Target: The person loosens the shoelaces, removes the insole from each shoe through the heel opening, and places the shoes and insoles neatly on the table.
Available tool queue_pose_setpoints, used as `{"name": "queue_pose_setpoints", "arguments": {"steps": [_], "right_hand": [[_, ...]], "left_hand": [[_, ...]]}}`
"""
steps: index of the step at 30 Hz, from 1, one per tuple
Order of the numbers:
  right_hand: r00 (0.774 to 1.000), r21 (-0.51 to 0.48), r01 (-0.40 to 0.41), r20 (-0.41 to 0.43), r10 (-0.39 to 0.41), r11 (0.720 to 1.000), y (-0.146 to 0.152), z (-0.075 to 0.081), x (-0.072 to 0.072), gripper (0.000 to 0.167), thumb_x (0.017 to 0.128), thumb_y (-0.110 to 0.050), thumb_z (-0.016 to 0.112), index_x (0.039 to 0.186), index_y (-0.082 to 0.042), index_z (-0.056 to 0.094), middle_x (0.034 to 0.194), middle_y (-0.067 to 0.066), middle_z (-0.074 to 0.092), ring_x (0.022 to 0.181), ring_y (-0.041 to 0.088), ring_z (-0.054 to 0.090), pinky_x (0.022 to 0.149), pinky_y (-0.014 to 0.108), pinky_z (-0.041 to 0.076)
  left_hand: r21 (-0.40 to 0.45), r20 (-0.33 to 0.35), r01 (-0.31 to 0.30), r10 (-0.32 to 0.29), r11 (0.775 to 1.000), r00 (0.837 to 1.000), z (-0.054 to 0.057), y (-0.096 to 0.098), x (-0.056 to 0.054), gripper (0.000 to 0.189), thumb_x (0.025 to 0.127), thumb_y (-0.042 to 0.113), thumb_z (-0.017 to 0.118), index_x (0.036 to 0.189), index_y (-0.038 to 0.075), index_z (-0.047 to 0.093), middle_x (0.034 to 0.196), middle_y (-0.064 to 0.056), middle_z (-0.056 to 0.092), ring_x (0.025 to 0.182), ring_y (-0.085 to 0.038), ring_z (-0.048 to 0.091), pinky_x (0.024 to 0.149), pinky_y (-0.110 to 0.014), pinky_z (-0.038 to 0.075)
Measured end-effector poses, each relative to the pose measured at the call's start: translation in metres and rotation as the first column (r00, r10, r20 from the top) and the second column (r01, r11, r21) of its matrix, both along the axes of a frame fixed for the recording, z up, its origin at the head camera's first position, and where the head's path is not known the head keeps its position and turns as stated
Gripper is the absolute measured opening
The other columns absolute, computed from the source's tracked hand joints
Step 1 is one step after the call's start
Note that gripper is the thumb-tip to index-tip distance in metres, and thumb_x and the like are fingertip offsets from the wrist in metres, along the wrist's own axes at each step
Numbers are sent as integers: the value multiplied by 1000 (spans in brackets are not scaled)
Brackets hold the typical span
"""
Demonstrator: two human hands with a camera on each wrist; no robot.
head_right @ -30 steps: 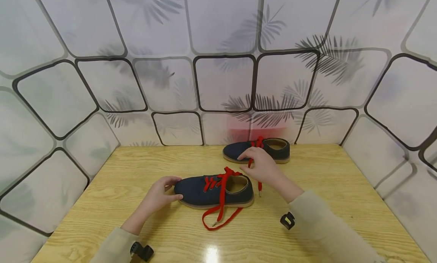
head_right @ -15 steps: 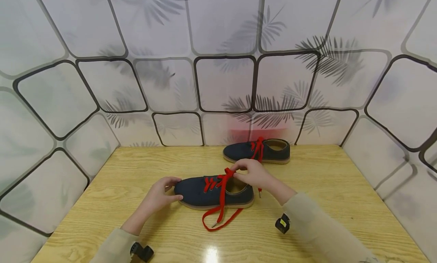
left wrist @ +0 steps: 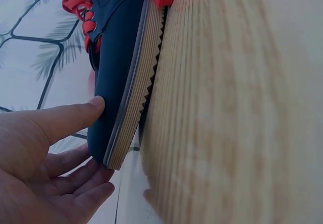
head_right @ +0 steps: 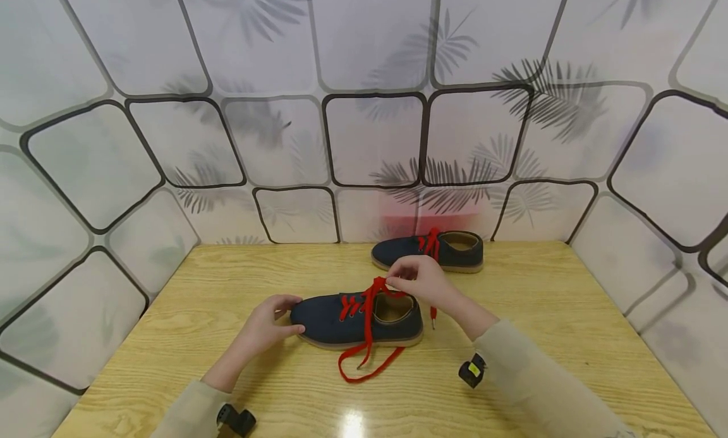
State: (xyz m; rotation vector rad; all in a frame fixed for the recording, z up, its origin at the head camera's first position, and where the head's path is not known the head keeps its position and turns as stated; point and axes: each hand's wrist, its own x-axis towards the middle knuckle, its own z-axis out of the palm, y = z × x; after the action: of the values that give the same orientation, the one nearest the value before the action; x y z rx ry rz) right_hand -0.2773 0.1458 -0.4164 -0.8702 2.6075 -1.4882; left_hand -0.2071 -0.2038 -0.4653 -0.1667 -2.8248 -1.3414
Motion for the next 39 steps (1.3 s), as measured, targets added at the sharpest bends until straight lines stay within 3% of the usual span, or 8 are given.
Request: {"name": "queue_pose_setpoints", "arguments": {"steps": [7,17,20,24,27,29,35,39], "right_hand": [[995,-173,-16,95,33,985,4,10,3,5,98,-1,72,99,4,74,83,-11,69,68,9,55,58,24,48],[977,-353,2,200,74,935,10,19,7,30,104,-3,60,92,-27,74,92,-15,70,89,8,64,80,23,56],[962,-458,-22,233,144,889,11,20,7,35,105,1,55,91,-26,73,93,-13,69,87,8,65,80,22,57],[933,-617,-68,240,270,784,14,23,8,41,105,5,45,90,-22,72,95,-10,68,82,11,59,78,21,54],[913,-689,-114,212,349,716,18,25,8,43,104,7,39,90,-19,69,94,-9,66,73,15,43,68,27,35],[904,-703,-145,192,381,696,21,26,8,43,103,8,34,89,-17,66,91,-8,62,69,18,30,69,36,23],[879,-667,-186,215,425,722,27,25,6,41,95,7,25,85,-17,56,81,-5,43,66,21,15,68,40,14],[865,-607,-186,272,422,772,29,21,6,42,103,4,29,86,-19,61,75,-1,32,64,22,12,66,42,12]], "left_hand": [[-3,-6,-2,2,1000,1000,0,0,-1,53,86,2,87,135,-2,67,134,-20,66,127,-41,64,115,-52,54],[-5,-8,0,0,1000,1000,0,0,-1,52,86,2,87,134,-3,67,134,-21,66,128,-42,64,115,-53,54],[-4,-6,-1,1,1000,1000,-1,0,-1,52,86,2,87,134,-3,67,134,-21,66,128,-42,64,115,-53,54],[-2,-8,-1,1,1000,1000,-1,1,0,52,86,2,87,134,-4,67,133,-21,66,127,-42,64,115,-53,54],[1,-15,2,-2,1000,1000,-1,1,0,52,86,1,87,133,-4,67,132,-21,67,125,-42,65,115,-54,54],[2,-18,5,-5,1000,1000,-1,1,0,51,86,1,87,133,-4,68,131,-21,67,124,-41,65,115,-54,54],[1,-15,5,-5,1000,1000,-1,1,1,51,86,2,87,133,-3,68,132,-21,67,125,-41,65,115,-54,54],[-1,-13,5,-5,1000,1000,-1,1,1,52,86,2,87,134,-3,68,132,-21,67,125,-41,65,115,-53,54]]}}
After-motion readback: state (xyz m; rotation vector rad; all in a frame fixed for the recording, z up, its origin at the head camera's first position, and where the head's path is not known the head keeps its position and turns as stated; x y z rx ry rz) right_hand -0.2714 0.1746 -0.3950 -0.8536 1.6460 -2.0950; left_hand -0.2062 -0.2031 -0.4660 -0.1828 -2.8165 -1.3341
